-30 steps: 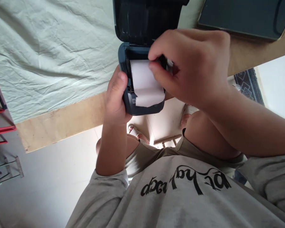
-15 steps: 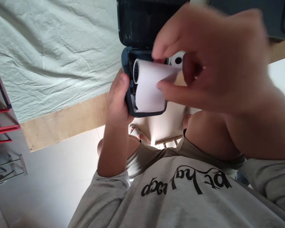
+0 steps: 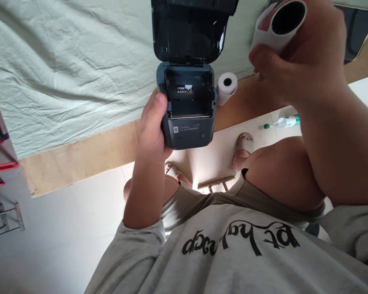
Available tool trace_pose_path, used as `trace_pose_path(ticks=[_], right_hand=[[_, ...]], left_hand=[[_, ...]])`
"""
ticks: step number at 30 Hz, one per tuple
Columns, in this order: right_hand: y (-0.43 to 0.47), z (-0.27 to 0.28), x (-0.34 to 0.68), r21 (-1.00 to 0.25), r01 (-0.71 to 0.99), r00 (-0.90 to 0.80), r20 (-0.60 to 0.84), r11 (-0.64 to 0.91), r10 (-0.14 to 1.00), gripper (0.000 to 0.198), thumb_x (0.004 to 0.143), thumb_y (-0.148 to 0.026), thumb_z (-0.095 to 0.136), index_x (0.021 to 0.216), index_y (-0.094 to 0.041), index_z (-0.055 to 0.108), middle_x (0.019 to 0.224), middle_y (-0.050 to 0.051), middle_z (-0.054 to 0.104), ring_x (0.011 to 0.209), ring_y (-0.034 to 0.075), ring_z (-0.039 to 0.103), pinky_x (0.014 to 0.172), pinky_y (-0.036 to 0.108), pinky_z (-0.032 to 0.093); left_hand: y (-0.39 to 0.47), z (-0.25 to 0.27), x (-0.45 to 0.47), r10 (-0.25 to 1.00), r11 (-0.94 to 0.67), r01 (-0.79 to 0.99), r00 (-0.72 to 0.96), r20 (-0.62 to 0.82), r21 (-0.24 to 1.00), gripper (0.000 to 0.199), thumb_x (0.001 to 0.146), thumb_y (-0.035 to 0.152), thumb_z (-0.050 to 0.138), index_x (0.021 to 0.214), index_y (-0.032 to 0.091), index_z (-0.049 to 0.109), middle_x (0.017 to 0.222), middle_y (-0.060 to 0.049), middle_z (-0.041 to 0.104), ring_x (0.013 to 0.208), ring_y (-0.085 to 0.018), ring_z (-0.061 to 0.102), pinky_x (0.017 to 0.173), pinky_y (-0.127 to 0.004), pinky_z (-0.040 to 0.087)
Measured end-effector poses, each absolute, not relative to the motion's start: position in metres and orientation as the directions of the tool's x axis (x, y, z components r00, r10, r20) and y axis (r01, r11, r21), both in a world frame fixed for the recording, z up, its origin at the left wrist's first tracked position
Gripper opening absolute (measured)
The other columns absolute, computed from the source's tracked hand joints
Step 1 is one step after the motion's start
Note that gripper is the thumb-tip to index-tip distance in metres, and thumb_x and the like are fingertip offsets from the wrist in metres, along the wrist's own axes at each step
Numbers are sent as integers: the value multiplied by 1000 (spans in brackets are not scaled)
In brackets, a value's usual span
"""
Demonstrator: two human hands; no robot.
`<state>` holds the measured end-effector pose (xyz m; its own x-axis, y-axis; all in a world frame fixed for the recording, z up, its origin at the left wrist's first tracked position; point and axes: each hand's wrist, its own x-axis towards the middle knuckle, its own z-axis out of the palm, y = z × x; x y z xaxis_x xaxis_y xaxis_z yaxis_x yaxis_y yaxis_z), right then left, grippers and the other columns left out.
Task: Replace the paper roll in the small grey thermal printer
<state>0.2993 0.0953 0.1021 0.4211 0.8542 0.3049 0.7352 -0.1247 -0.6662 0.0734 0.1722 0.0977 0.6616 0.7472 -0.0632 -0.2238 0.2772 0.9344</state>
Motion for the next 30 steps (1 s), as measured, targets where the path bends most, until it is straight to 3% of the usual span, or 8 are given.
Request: trace_pose_path(ticks=[4, 9, 11, 13, 16, 20, 25, 30], right_hand=[[96, 102, 298, -473, 859, 358, 282, -195, 890, 46, 76, -46, 59, 106, -11, 59, 107, 10, 56, 99, 12, 50, 85, 26, 38], [96, 95, 301, -411, 896, 280, 232, -167, 932, 65, 70, -32, 60, 131, -18, 43, 108, 6, 57, 96, 13, 56, 88, 28, 45], [90, 100, 296, -389, 920, 203, 389, -39, 899, 62, 70, -28, 56, 129, -10, 45, 115, 9, 54, 106, 15, 55, 93, 27, 46], [82, 107, 288, -335, 936, 118, 595, 112, 795, 47, 72, -24, 53, 115, -6, 54, 111, 10, 55, 108, 16, 55, 90, 26, 46], [74, 115, 271, -311, 919, 51, 704, 242, 708, 27, 75, -22, 52, 97, -9, 59, 91, 6, 58, 78, 6, 52, 72, 21, 43], [75, 110, 257, -303, 944, 53, 532, 132, 845, 37, 79, -30, 54, 113, -15, 54, 105, 5, 56, 55, -2, 36, 55, 19, 36], [81, 100, 257, -175, 984, 59, 344, 2, 937, 40, 79, -32, 48, 118, -24, 52, 97, 2, 58, 70, 9, 52, 53, 24, 30], [81, 98, 257, -233, 973, 60, 292, 10, 954, 47, 72, -26, 47, 120, -24, 50, 97, 2, 57, 73, 9, 52, 54, 22, 30]], left_hand=[[176, 90, 73, 712, 257, -272, 702, 9, 927, 54, 86, 65, 40, 108, 20, 60, 112, -8, 61, 115, -25, 58, 101, -36, 49], [184, 73, 71, 696, 214, -369, 708, 124, 904, 55, 88, 65, 35, 107, 20, 61, 109, -7, 60, 111, -23, 59, 95, -36, 53], [186, 69, 70, 685, 216, -363, 718, 124, 906, 56, 88, 66, 34, 109, 21, 60, 109, -8, 60, 111, -23, 59, 95, -37, 53], [188, 68, 70, 673, 209, -356, 728, 131, 911, 58, 86, 67, 35, 113, 21, 59, 110, -8, 60, 111, -24, 59, 99, -38, 51], [188, 69, 71, 672, 199, -335, 730, 121, 921, 65, 83, 73, 35, 116, 22, 57, 113, -8, 59, 116, -25, 56, 103, -39, 48], [186, 73, 71, 686, 196, -333, 719, 114, 923, 65, 84, 72, 32, 113, 20, 58, 113, -10, 59, 121, -28, 52, 104, -40, 46], [185, 72, 70, 689, 209, -342, 717, 110, 916, 64, 84, 72, 36, 109, 18, 59, 112, -9, 60, 117, -26, 56, 104, -39, 46], [187, 68, 71, 683, 199, -356, 719, 132, 913, 66, 82, 75, 36, 109, 19, 59, 112, -8, 59, 117, -24, 56, 103, -38, 47]])
